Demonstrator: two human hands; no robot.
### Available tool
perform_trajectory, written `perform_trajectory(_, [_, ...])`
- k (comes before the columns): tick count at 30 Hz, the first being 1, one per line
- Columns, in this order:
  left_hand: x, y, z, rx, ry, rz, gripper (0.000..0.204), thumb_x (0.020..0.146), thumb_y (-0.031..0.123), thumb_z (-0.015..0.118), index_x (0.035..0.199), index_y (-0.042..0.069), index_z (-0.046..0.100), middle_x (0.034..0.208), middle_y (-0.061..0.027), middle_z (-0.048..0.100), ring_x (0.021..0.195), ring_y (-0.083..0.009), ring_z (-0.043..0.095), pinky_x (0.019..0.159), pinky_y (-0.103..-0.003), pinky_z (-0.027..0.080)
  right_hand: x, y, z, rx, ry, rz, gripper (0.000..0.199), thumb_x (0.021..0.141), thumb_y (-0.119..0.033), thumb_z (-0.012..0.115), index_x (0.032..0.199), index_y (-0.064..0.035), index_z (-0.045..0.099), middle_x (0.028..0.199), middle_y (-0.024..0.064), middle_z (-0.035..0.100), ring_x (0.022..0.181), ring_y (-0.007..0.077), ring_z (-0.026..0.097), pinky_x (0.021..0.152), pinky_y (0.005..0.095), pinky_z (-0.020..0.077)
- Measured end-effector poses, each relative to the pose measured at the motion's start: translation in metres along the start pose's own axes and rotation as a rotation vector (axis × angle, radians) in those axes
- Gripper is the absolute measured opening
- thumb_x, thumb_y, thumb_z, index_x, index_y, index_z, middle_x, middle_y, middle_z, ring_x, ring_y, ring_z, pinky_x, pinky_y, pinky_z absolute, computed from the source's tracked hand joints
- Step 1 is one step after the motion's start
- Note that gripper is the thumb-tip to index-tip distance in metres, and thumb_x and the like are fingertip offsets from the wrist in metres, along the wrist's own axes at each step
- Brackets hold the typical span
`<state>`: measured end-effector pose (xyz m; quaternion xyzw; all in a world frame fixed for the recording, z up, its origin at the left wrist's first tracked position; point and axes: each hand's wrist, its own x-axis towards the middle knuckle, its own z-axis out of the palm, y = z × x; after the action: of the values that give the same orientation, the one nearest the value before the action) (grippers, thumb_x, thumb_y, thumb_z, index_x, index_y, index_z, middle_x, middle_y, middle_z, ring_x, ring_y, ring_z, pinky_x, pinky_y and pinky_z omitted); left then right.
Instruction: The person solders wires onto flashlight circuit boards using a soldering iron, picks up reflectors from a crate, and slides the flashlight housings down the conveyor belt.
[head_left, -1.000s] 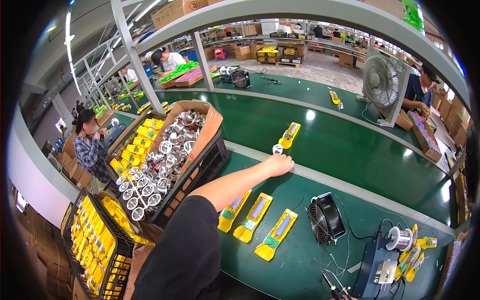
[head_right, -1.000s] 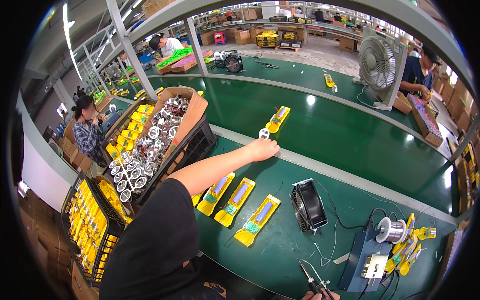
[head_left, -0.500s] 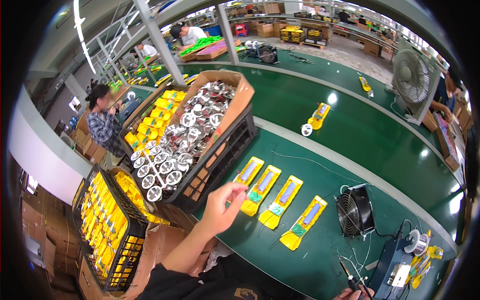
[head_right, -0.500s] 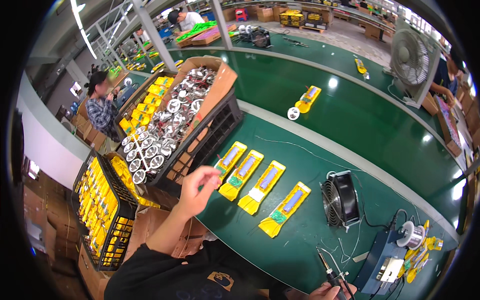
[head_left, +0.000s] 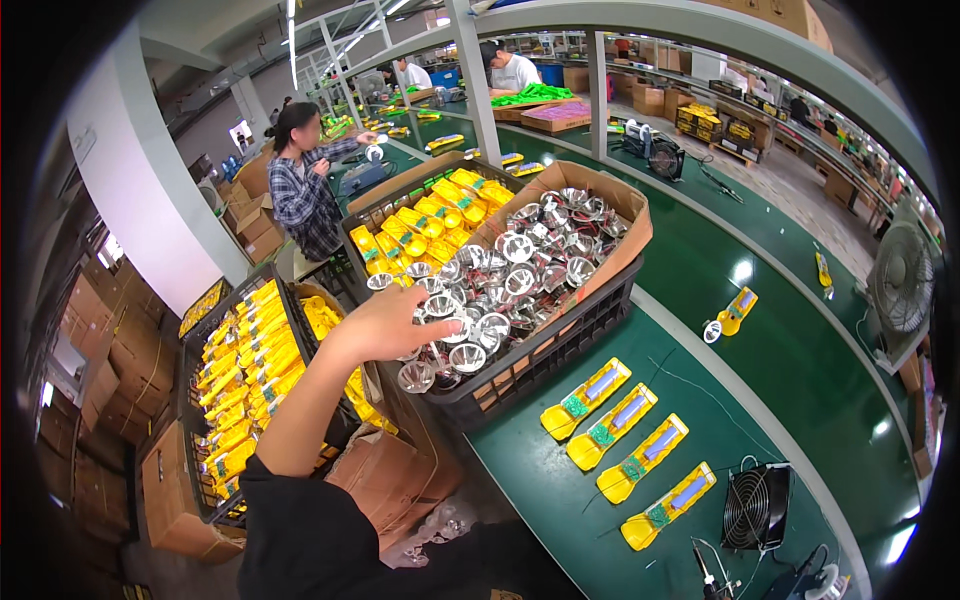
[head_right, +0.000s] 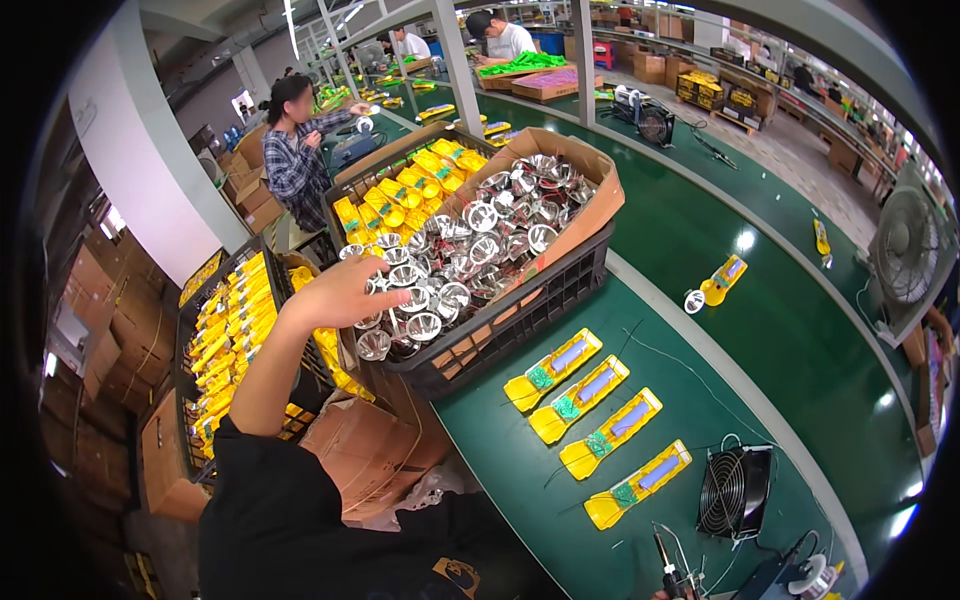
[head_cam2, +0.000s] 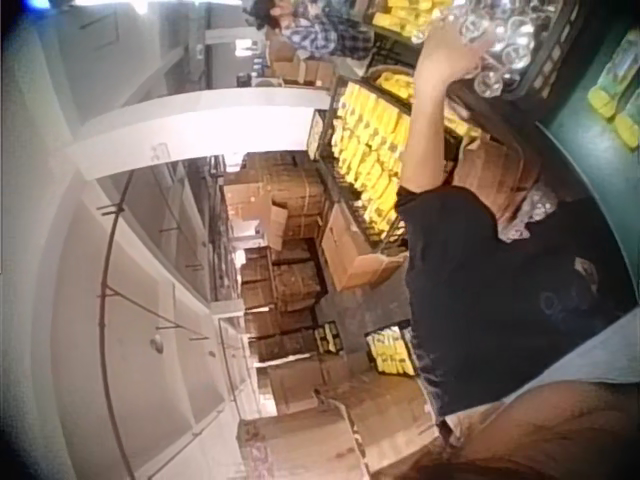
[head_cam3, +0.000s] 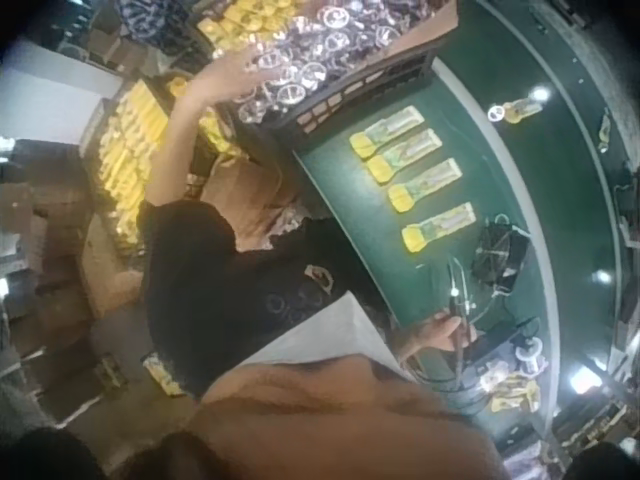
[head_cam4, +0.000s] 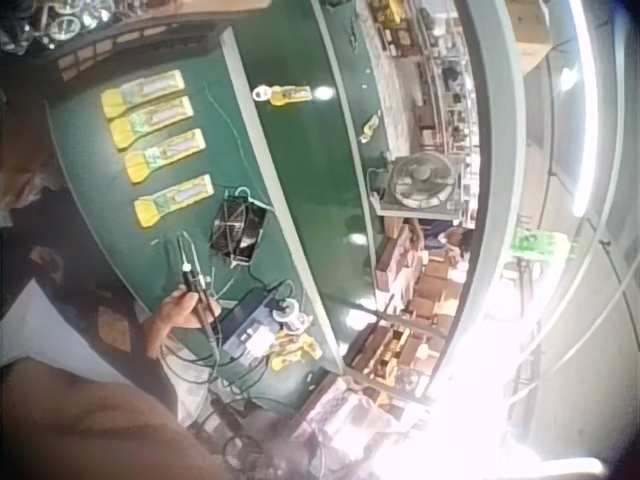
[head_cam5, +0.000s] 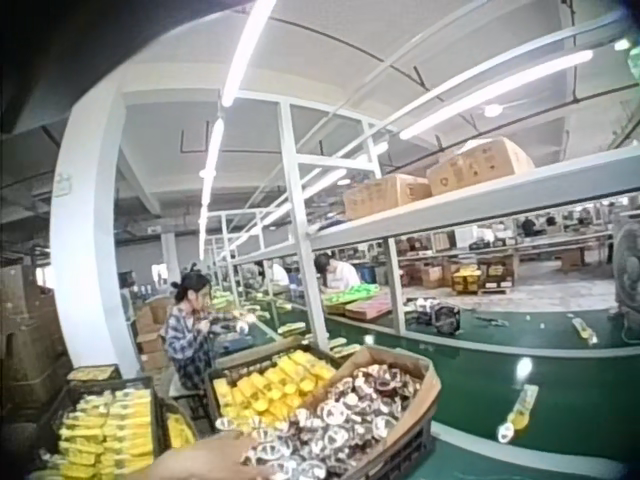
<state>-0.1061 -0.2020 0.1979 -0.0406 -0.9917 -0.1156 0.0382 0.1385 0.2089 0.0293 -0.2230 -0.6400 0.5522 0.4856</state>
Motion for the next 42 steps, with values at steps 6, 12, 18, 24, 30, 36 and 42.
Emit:
perform_trajectory(6, [0.066, 0.043, 0.009, -0.143, 0.021, 0.252, 0.057, 0.074, 0.038, 0.063, 0.114, 0.002, 0.046, 0.112, -0.0183, 0.046, 0.104, -0.0305, 0.045, 0.088, -0.035, 0.037, 0.007, -0.007, 0.013, 0.16, 0.023, 0.094, 0.019, 0.078, -0.009, 0.053, 0.091, -0.0008, 0.041, 0.064, 0.0065, 0.047, 0.046, 0.0126, 0.044, 0.042, 0.0227, 0.0372])
perform_trajectory(12, [0.177, 0.074, 0.075, 0.032, -0.018, 0.473, 0.068, 0.062, 0.036, 0.065, 0.122, 0.012, 0.042, 0.117, -0.0205, 0.04, 0.111, -0.0361, 0.039, 0.093, -0.039, 0.033, -0.006, -0.004, 0.009, 0.02, -0.015, 0.047, 0.021, 0.078, -0.012, 0.055, 0.09, -0.0003, 0.042, 0.067, 0.0113, 0.054, 0.048, 0.0123, 0.047, 0.043, 0.0222, 0.0386])
perform_trajectory(18, [0.19, 0.082, 0.07, 0.075, -0.295, 0.544, 0.062, 0.056, 0.026, 0.066, 0.112, 0.009, 0.046, 0.114, -0.0199, 0.038, 0.104, -0.0359, 0.043, 0.091, -0.039, 0.036, -0.015, 0.0, -0.009, 0.016, -0.065, 0.199, 0.033, 0.079, -0.021, 0.057, 0.098, 0.0023, 0.045, 0.066, 0.0105, 0.056, 0.05, 0.0123, 0.05, 0.044, 0.0219, 0.0404])
perform_trajectory(24, [0.173, 0.076, 0.079, 0.197, -0.147, 0.693, 0.074, 0.049, 0.023, 0.075, 0.115, 0.012, 0.045, 0.115, -0.019, 0.039, 0.105, -0.0371, 0.041, 0.091, -0.04, 0.035, -0.009, -0.009, 0.007, 0.134, 0.101, 0.111, 0.029, 0.077, -0.021, 0.057, 0.088, -0.0017, 0.039, 0.064, 0.0039, 0.043, 0.041, 0.0047, 0.038, 0.036, 0.0143, 0.0281])
perform_trajectory(30, [0.174, 0.074, 0.065, 0.079, -0.208, 0.674, 0.057, 0.057, 0.002, 0.067, 0.11, 0.006, 0.049, 0.108, -0.0116, 0.043, 0.101, -0.03, 0.046, 0.087, -0.034, 0.038, -0.018, -0.007, -0.007, 0.117, 0.065, 0.148, 0.031, 0.076, -0.023, 0.061, 0.085, -0.0005, 0.041, 0.064, 0.0054, 0.047, 0.041, 0.006, 0.042, 0.036, 0.0156, 0.0334])
perform_trajectory(36, [0.182, 0.055, 0.077, 0.077, -0.116, 0.746, 0.05, 0.061, 0.002, 0.067, 0.109, 0.011, 0.054, 0.103, -0.0136, 0.046, 0.098, -0.0293, 0.048, 0.083, -0.033, 0.041, -0.022, -0.003, -0.01, 0.116, 0.077, 0.178, 0.031, 0.076, -0.021, 0.061, 0.086, -0.0004, 0.041, 0.064, 0.0052, 0.046, 0.041, 0.006, 0.041, 0.037, 0.0155, 0.0335])
perform_trajectory(42, [0.177, 0.057, 0.047, -0.125, 0.007, 0.678, 0.025, 0.062, 0.002, 0.067, 0.085, 0.009, 0.058, 0.091, -0.0093, 0.052, 0.089, -0.0278, 0.052, 0.078, -0.034, 0.042, -0.026, -0.003, -0.015, 0.106, 0.07, 0.183, 0.029, 0.077, -0.02, 0.059, 0.086, 0.0003, 0.041, 0.064, 0.0052, 0.046, 0.04, 0.0055, 0.039, 0.038, 0.0158, 0.0323])
